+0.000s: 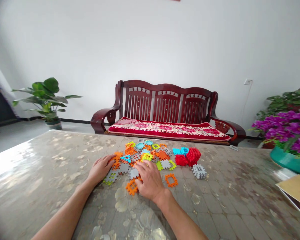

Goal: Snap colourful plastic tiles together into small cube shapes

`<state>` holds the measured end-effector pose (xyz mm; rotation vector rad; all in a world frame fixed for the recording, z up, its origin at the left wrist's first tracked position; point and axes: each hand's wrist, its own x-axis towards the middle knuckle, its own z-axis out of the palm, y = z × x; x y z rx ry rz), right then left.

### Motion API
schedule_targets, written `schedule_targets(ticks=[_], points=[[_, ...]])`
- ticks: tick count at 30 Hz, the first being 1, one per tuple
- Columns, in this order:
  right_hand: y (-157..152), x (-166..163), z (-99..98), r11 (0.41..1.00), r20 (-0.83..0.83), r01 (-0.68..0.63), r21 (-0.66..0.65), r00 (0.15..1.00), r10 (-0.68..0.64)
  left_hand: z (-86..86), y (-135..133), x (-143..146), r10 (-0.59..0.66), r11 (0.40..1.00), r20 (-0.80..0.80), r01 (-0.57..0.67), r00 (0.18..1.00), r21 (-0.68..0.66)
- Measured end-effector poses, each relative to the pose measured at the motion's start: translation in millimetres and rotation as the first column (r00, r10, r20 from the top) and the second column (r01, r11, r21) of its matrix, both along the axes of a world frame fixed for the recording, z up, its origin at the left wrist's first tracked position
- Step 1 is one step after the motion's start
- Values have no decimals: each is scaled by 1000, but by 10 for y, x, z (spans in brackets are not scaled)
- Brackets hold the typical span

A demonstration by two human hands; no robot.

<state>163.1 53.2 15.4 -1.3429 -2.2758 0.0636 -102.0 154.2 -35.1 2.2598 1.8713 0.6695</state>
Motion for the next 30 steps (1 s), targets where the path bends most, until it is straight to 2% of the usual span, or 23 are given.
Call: schedule_targets(ticks=[5,8,12,14,17,21,26,30], points=[[136,-106,57,997,161,-20,-81,986,33,11,-3,2,-2,1000,9,2,1000,4],[174,-142,24,998,199,-17,-65,979,30,-5,7,-3,-6,1000,10,6,1000,-6],[162,-144,-12,1000,111,1,-10,994,0,-20,16,-13,-7,1000,16,7,1000,-5],[133,-75,0,998,16,60,25,998,-60,-20,16,-16,-9,1000,17,9,1000,-5],[79,185,27,977,-140,209,44,970,-201,-9,10,-16,-2,1000,12,2,1000,-6],[17,774,3,932,-248,363,3,903,-351,6,4,-4,3,1000,13,-3,1000,8],[-53,1424,-124,902,-125,429,-47,893,-432,-2,10,-2,-5,1000,17,4,1000,6],[-141,1594,-220,862,-29,498,95,867,-497,-10,13,-14,-3,1000,15,3,1000,6]])
